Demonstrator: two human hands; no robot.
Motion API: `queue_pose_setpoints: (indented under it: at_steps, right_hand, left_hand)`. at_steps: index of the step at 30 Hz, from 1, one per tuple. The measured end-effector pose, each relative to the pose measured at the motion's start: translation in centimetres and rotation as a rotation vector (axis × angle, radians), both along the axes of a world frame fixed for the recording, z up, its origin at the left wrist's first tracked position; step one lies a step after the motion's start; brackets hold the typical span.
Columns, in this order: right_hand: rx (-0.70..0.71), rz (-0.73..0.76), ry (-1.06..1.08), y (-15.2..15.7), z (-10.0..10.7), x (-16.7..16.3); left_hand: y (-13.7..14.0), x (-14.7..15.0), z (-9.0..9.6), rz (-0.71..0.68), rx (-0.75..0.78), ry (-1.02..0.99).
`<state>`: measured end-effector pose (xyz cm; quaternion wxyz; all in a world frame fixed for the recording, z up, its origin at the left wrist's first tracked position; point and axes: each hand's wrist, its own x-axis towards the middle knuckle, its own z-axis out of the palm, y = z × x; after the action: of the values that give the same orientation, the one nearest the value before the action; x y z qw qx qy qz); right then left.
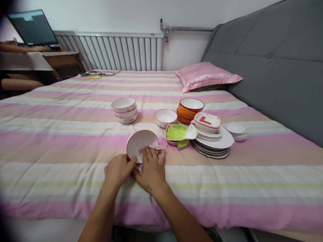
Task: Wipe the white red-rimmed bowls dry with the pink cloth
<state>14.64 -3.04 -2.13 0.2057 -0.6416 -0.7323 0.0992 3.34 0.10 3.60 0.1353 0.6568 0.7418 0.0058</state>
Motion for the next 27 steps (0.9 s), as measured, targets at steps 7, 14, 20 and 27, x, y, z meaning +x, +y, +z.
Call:
queue_pose_setpoints:
  at_steps: [7, 14, 20, 27]
  right_hand:
    - [0.007, 0.005, 0.021, 0.0, 0.3, 0.0]
    - [-0.008, 0.012, -0.006, 0.0, 0.3, 0.1]
    - [0.001, 0.005, -0.023, 0.0, 0.0, 0.1]
    - [0.018, 0.004, -0.008, 0.0, -0.1, 0.0]
  left_hand:
    - [0.3, -1.3, 0.5, 0.004, 0.107, -0.037]
    - [0.4, -1.5, 0.5, 0.052, 0.107, -0.022]
    - [-0.2, -0.3, 0.0, 0.002, -0.046, -0.005]
    - [-0.1, 0.0, 0.0, -0.022, -0.048, -0.002]
